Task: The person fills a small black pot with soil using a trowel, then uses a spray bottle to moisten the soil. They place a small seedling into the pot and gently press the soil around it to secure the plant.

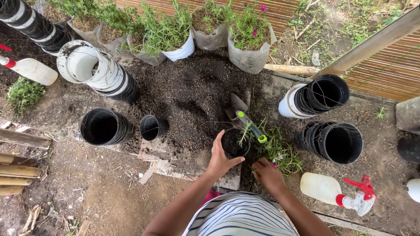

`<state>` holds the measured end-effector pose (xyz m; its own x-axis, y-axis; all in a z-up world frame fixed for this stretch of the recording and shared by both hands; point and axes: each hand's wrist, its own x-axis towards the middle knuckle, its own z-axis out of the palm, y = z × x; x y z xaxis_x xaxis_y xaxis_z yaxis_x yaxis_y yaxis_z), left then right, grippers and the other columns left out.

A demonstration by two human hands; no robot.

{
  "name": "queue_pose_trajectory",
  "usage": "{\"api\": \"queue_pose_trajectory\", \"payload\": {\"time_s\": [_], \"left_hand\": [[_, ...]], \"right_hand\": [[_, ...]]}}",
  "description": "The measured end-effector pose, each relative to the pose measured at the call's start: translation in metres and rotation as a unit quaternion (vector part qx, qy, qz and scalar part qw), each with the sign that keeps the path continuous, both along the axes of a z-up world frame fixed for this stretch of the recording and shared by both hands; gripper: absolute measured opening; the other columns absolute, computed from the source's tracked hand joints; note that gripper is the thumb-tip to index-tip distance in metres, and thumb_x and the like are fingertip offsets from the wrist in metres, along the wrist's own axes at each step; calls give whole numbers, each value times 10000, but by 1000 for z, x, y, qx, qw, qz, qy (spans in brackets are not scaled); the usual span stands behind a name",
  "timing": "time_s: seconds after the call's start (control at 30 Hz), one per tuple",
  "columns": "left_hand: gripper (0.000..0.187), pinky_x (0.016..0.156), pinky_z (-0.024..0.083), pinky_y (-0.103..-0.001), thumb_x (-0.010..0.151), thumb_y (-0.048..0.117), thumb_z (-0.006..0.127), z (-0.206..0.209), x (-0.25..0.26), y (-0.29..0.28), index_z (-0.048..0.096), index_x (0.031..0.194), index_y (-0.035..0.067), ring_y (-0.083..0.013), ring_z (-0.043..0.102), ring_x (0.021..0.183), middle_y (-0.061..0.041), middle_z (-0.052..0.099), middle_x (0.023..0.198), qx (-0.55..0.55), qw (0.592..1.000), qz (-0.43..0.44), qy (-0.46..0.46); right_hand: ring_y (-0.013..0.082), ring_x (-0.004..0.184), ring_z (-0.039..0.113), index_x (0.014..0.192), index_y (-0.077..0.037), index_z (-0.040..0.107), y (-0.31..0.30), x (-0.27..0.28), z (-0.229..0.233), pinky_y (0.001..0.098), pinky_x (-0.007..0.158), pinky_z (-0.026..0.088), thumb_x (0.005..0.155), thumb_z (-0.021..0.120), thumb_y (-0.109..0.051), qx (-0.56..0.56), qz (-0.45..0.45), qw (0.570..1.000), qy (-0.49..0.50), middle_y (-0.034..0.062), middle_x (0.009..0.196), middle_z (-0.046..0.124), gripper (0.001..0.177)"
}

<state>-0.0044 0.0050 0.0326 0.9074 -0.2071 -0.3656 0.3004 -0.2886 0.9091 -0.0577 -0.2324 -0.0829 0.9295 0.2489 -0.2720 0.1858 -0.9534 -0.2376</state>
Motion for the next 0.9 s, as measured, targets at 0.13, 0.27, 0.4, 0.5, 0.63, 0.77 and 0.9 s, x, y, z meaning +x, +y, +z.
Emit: {"api": "queue_pose_trajectory", "payload": {"time_s": [0.13, 0.27, 0.4, 0.5, 0.63, 0.77, 0.9], "left_hand": [[1152, 1194, 186, -550, 750, 318, 843, -26, -8, 0, 29, 1552, 167, -328, 111, 1510, -144, 83, 1636, -24, 999, 20, -37], [1226, 1221, 116, -502, 750, 298, 844, -28, -15, 0, -76, 1547, 158, -315, 66, 1520, -147, -12, 1652, -44, 998, 35, -10], [1188, 1143, 184, -744, 840, 216, 816, -4, -20, 3, -134, 1552, 152, -557, -27, 1452, -315, -113, 1567, -90, 996, 23, 16], [1189, 1152, 190, -724, 841, 196, 808, 0, -25, -4, -143, 1553, 171, -531, -12, 1466, -302, -113, 1579, -94, 995, 14, 34], [1210, 1145, 219, -707, 830, 179, 819, -20, -21, -3, -149, 1556, 157, -538, -7, 1461, -309, -105, 1576, -107, 994, 22, 6], [1204, 1130, 274, -692, 826, 146, 810, -24, -23, 2, -145, 1558, 149, -544, 41, 1457, -312, -61, 1580, -75, 997, -7, -14], [1192, 1083, 304, -752, 821, 122, 807, -23, -28, 14, -132, 1554, 135, -569, 91, 1428, -311, -25, 1562, -36, 997, -27, -58]], "right_hand": [[196, 876, 756, 1107, -174, 701, -6, 0, 24, 335, 785, 704, 894, 739, -236, 61, -27, 998, 1, 32, 1245, 672, 225], [53, 617, 615, 1098, -180, 714, -11, 5, 83, 137, 524, 531, 897, 743, -152, 172, -169, 967, 82, -11, 978, 789, 204], [185, 854, 695, 1140, -129, 710, -42, 9, 82, 286, 576, 611, 869, 700, -16, 391, -275, 877, 48, 77, 1054, 780, 294], [187, 722, 620, 1250, -36, 676, -49, 18, 94, 305, 497, 594, 915, 618, 54, 513, -251, 820, 30, 181, 999, 729, 352], [169, 605, 643, 1173, 15, 676, -38, 34, 108, 307, 503, 618, 935, 585, 55, 579, -205, 789, 4, 155, 856, 660, 258], [184, 568, 678, 1115, 69, 680, -8, 42, 136, 336, 482, 632, 893, 623, 98, 622, -162, 766, 4, 164, 826, 635, 231], [200, 621, 719, 1084, 53, 681, 17, 57, 128, 324, 490, 653, 887, 677, 63, 622, -154, 768, 12, 195, 902, 693, 197]]}}
